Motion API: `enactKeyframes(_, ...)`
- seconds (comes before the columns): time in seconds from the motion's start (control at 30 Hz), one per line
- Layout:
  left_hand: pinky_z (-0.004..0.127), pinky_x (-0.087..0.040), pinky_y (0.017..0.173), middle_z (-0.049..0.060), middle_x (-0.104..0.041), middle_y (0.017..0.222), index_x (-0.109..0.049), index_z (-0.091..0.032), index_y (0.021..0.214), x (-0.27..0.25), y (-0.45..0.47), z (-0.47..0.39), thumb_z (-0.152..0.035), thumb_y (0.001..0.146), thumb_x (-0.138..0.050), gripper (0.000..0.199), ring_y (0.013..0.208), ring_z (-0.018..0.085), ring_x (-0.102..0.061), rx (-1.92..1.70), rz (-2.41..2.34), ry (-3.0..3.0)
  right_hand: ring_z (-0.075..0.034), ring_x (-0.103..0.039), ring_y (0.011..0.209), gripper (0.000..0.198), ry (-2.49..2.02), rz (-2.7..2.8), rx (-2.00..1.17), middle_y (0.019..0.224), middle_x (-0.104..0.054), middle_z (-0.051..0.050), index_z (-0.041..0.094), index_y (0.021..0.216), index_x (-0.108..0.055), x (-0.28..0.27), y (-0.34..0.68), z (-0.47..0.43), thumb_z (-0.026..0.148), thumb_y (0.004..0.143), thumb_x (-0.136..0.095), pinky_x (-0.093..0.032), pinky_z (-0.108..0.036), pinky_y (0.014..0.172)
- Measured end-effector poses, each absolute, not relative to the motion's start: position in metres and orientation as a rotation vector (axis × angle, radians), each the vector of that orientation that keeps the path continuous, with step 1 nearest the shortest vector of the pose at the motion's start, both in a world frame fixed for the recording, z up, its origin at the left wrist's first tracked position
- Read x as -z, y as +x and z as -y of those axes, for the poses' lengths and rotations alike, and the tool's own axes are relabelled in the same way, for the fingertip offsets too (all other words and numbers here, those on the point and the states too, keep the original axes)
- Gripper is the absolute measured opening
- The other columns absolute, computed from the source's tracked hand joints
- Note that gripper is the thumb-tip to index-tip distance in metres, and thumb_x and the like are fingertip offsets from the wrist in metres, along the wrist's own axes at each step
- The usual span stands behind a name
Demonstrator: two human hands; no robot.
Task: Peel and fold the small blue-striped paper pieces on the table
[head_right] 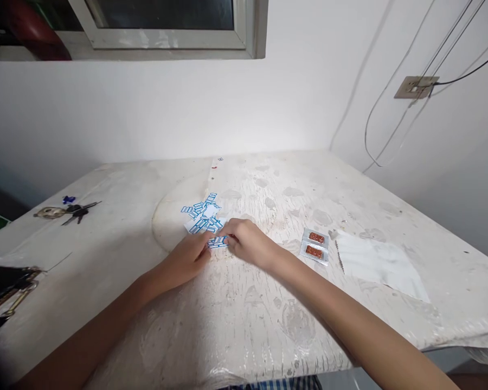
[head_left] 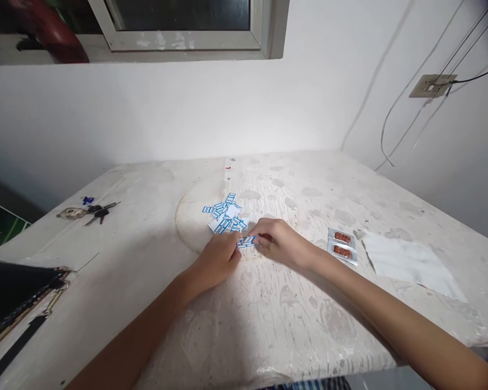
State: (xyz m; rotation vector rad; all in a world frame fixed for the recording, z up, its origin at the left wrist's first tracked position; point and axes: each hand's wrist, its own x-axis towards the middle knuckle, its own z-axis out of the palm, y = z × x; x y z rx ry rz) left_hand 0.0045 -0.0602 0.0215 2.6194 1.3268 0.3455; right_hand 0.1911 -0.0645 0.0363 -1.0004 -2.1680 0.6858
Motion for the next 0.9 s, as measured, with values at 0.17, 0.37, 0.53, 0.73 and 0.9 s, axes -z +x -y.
enactKeyframes(0.17,0.030,-0.038,0.067,0.003,-0.052,0.076,-0.041,-0.018,0.081,-0.022,0.004,0.060,-0.009,0.076,-0.032,0.013,0.071,0.016,-0.048,-0.339,-1.289,2.635,-0.012,-0.053,0.072,0.027,-1.022,2.181,-0.618,0.085,-0.061,-0.004,0.018,0.086,-0.062,-0.031,0.185,0.065,0.004,0.072,-0.044,-0.039,-0.024,0.064)
enactKeyframes(0.37,0.031,-0.038,0.068,0.004,-0.052,0.078,-0.039,-0.018,0.079,-0.020,0.004,0.061,-0.011,0.078,-0.030,0.011,0.073,0.017,-0.047,-0.337,-1.273,2.659,-0.011,-0.050,0.067,0.023,-1.032,2.198,-0.559,0.086,-0.055,-0.005,0.017,0.086,-0.058,-0.021,0.182,0.065,0.004,0.073,-0.046,-0.039,-0.024,0.060)
enactKeyframes(0.53,0.032,-0.038,0.070,0.005,-0.053,0.079,-0.041,-0.017,0.081,-0.018,0.003,0.059,-0.012,0.081,-0.027,0.014,0.073,0.018,-0.048,-0.349,-1.258,2.660,-0.013,-0.050,0.074,0.033,-1.021,2.263,-0.466,0.091,-0.050,-0.005,0.020,0.100,-0.055,-0.018,0.181,0.068,0.003,0.076,-0.041,-0.040,-0.025,0.064)
enactKeyframes(0.73,0.033,-0.038,0.070,0.005,-0.053,0.080,-0.040,-0.017,0.081,-0.018,0.003,0.060,-0.012,0.081,-0.027,0.014,0.074,0.018,-0.048,-0.342,-1.266,2.667,-0.011,-0.048,0.067,0.038,-1.020,2.363,-0.341,0.097,-0.043,-0.006,0.025,0.108,-0.054,-0.021,0.182,0.071,0.005,0.080,-0.038,-0.040,-0.024,0.059)
enactKeyframes(0.9,0.032,-0.039,0.072,0.004,-0.053,0.081,-0.039,-0.018,0.078,-0.018,0.003,0.060,-0.009,0.079,-0.028,0.015,0.077,0.017,-0.048,-0.370,-1.239,2.648,-0.010,-0.047,0.067,0.036,-1.021,2.432,-0.180,0.107,-0.041,-0.008,0.025,0.105,-0.056,-0.019,0.181,0.070,0.006,0.079,-0.039,-0.038,-0.023,0.056)
